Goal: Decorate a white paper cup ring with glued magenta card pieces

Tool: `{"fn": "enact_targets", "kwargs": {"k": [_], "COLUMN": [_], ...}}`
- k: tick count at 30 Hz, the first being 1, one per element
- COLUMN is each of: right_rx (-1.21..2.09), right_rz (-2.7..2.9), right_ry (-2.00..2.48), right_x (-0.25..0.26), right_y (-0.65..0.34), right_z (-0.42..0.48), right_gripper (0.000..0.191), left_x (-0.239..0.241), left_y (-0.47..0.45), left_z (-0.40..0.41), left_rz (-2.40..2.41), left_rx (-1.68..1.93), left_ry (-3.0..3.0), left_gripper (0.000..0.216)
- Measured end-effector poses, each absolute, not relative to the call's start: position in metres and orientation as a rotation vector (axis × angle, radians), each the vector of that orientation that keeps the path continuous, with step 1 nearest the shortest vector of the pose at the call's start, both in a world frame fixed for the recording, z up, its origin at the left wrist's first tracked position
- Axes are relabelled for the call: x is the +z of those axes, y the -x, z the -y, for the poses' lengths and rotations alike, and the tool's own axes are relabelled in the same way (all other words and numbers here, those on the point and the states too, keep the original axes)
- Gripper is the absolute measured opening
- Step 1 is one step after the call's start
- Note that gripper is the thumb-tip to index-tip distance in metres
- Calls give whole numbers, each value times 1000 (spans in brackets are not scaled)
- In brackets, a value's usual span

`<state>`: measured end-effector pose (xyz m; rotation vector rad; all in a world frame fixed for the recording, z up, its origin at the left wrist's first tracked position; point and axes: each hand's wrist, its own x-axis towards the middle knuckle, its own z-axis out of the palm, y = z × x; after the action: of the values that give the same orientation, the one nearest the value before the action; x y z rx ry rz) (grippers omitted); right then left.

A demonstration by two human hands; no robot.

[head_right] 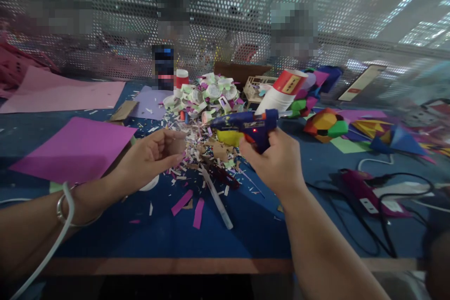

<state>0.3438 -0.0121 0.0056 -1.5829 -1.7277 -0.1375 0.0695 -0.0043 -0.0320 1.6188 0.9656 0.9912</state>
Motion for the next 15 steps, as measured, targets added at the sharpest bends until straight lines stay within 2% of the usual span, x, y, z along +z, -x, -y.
{"fn": "enact_targets", "kwargs": {"k": [6, 10, 15], "right_rx": [-184, -199, -316], "right_rz": [1926, 2034, 2095], "right_ry": [1484, 1431, 1358], "right_x": [4, 5, 2], "right_y": [-335, -333, -333], "right_z": [19, 21, 20], "right_gripper": [26, 18, 22], "left_x": [-36, -36, -37], "left_y": [-66, -66, -67], "left_z": [2, 4, 5], "left_rz": [-1060, -1072, -1070], "left_rx": [984, 970, 952], "left_ry": [-1787, -1827, -1868], "left_gripper": [47, 49, 52]}}
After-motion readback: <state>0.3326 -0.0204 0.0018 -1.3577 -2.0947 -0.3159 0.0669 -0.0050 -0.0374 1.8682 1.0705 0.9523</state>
